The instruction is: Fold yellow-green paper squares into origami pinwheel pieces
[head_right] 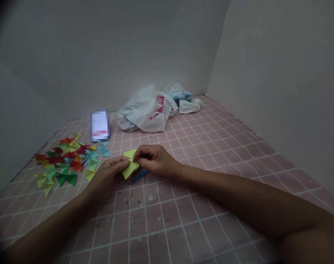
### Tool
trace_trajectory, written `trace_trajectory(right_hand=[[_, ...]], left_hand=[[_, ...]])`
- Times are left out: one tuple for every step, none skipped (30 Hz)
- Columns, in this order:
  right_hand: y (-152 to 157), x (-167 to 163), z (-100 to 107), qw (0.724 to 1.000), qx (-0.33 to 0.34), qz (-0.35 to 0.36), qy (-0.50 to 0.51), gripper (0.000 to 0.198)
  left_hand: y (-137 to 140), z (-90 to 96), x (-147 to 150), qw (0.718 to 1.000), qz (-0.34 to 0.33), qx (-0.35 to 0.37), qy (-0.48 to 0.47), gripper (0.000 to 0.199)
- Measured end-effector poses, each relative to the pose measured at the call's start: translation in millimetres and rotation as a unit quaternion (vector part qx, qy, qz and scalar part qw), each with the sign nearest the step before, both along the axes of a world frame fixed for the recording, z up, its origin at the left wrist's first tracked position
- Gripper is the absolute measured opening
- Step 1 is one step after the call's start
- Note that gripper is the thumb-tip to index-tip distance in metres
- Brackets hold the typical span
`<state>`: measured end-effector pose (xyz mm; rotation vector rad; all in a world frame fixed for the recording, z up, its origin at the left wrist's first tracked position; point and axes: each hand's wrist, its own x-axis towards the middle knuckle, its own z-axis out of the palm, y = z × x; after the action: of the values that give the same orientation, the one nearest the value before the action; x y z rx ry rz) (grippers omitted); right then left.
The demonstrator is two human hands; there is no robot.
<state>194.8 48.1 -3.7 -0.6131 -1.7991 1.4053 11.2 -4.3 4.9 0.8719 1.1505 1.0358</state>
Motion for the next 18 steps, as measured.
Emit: trace_trajectory(right_hand=[[-0.2, -0.2, -0.1, 1.000, -0.009, 0.001, 0.000, 0.007], [-0.5, -0.6, -0.2, 1.000, -0.025, 0.001, 0.000, 0.007], [-0.6, -1.1, -0.2, 0.999, -0.042, 0.003, 0.002, 0.005], [-0.7, -1.8, -0.3, 0.998, -0.059, 0.003, 0.007, 0.005], [-0.6, -2.4, -0.3, 0.997, -0.074, 0.003, 0.015, 0.007], [-0.4, -3.1, -0.3, 0.996, -0.087, 0.005, 0.026, 0.010], [0.0, -3.7, -0.3, 0.994, -0.099, 0.008, 0.036, 0.015], [0.5, -4.3, -0.4, 0.993, -0.109, 0.012, 0.044, 0.018], [1.0, -4.7, -0.6, 0.992, -0.119, 0.016, 0.050, 0.018], [1.5, -5.1, -0.9, 0.990, -0.127, 0.018, 0.052, 0.017], [2.0, -5.3, -1.2, 0.990, -0.133, 0.018, 0.051, 0.015], [2.4, -5.3, -1.7, 0.989, -0.136, 0.015, 0.051, 0.013], [2.7, -5.3, -2.1, 0.989, -0.140, 0.012, 0.053, 0.012], [2.8, -5.2, -2.4, 0.988, -0.143, 0.011, 0.056, 0.012], [2.8, -5.1, -2.5, 0.987, -0.146, 0.013, 0.060, 0.011], [2.8, -5.0, -2.5, 0.987, -0.149, 0.015, 0.064, 0.011], [2.6, -4.9, -2.3, 0.986, -0.153, 0.018, 0.068, 0.010], [2.3, -4.8, -2.0, 0.985, -0.156, 0.018, 0.072, 0.010]], left_hand=[[0.2, 0.1, -0.3, 1.000, -0.001, 0.016, 0.009, 0.025], [0.5, 0.4, -0.6, 0.999, 0.000, 0.035, 0.021, 0.026], [0.6, 0.7, -0.9, 0.998, 0.003, 0.054, 0.035, 0.028], [0.7, 1.0, -1.2, 0.996, 0.006, 0.071, 0.047, 0.028], [0.8, 1.1, -1.6, 0.995, 0.008, 0.084, 0.056, 0.028], [0.7, 0.9, -2.0, 0.994, 0.012, 0.091, 0.062, 0.027], [0.7, 0.6, -2.3, 0.993, 0.016, 0.094, 0.064, 0.026], [0.6, 0.0, -2.7, 0.993, 0.020, 0.094, 0.063, 0.025], [0.5, -0.8, -2.9, 0.994, 0.023, 0.092, 0.059, 0.025], [0.5, -1.6, -3.1, 0.994, 0.027, 0.088, 0.053, 0.025], [0.6, -2.3, -3.0, 0.995, 0.029, 0.084, 0.045, 0.025], [0.7, -3.0, -2.9, 0.996, 0.032, 0.080, 0.034, 0.025], [0.9, -3.5, -2.8, 0.996, 0.035, 0.078, 0.022, 0.026], [1.1, -3.9, -2.6, 0.996, 0.039, 0.077, 0.010, 0.026], [1.2, -4.2, -2.6, 0.996, 0.041, 0.076, 0.001, 0.027], [1.2, -4.6, -2.7, 0.996, 0.041, 0.075, -0.005, 0.027], [1.1, -5.0, -3.0, 0.996, 0.041, 0.074, -0.009, 0.027], [1.0, -5.5, -3.6, 0.996, 0.042, 0.073, -0.012, 0.026]])
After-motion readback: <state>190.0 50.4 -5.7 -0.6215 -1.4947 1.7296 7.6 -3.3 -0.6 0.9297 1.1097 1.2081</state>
